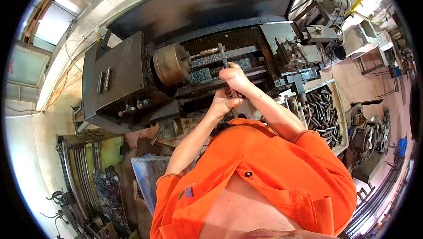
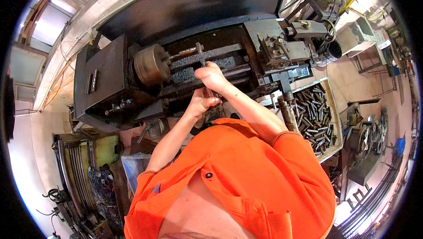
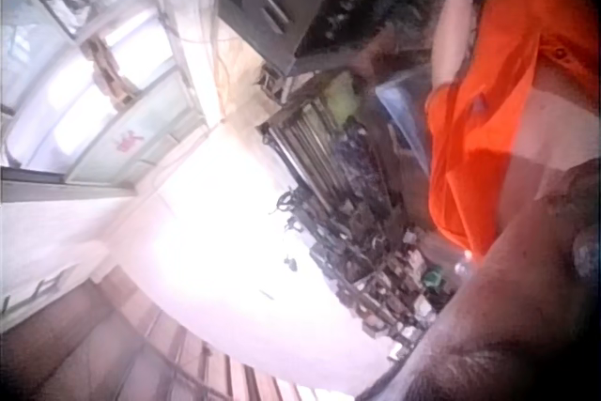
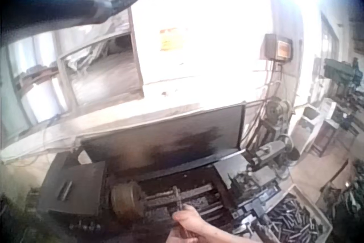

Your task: The person repeatedly picks up cylindrical metal parts from a blue bin and uses pliers to scrape or deburr the edges of the parts. The person then places the processed parts into a white bin next to the lathe.

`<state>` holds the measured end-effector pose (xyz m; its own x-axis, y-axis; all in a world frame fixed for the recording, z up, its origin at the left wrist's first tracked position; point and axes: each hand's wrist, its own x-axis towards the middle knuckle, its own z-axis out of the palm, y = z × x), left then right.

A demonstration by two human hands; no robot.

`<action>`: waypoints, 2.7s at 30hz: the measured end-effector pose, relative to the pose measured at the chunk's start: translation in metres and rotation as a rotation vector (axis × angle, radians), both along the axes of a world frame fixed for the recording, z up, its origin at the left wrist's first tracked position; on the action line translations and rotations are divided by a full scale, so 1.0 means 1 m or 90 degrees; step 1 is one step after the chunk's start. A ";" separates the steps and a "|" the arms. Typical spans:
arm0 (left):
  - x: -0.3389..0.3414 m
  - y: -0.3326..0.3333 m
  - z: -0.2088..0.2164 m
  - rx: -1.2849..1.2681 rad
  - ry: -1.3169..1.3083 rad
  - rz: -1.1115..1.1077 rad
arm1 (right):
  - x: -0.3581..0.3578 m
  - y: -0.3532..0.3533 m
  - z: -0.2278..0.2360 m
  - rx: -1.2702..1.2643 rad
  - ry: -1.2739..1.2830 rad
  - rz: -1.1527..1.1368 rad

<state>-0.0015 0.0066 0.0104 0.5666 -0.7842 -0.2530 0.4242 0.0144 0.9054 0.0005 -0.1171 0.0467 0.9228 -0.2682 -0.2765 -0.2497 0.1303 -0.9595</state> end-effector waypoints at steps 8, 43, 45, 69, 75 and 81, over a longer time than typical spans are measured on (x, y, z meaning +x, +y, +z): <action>0.005 0.012 0.001 0.018 -0.013 0.035 | 0.014 0.014 -0.006 -0.133 0.038 0.055; -0.125 -0.043 0.022 0.014 -0.682 -0.388 | -0.275 -0.013 -0.066 0.481 -0.224 -0.579; -0.125 -0.034 0.012 0.090 -0.621 -0.396 | -0.307 -0.016 -0.090 0.603 -0.137 -0.596; -0.205 0.111 -0.022 0.535 -0.518 -0.109 | -0.371 -0.033 -0.159 0.793 0.176 -0.283; -0.231 0.239 -0.027 0.680 -0.485 0.232 | -0.342 0.013 -0.139 0.676 0.255 -0.121; -0.282 0.413 -0.072 0.679 -0.252 0.630 | -0.310 0.048 -0.144 0.514 0.392 -0.042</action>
<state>-0.2839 0.4192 -0.0618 0.9074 0.3926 -0.1501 0.3707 -0.5790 0.7262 -0.3098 -0.0695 -0.0973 0.5488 0.1638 -0.8198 -0.6400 0.7132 -0.2859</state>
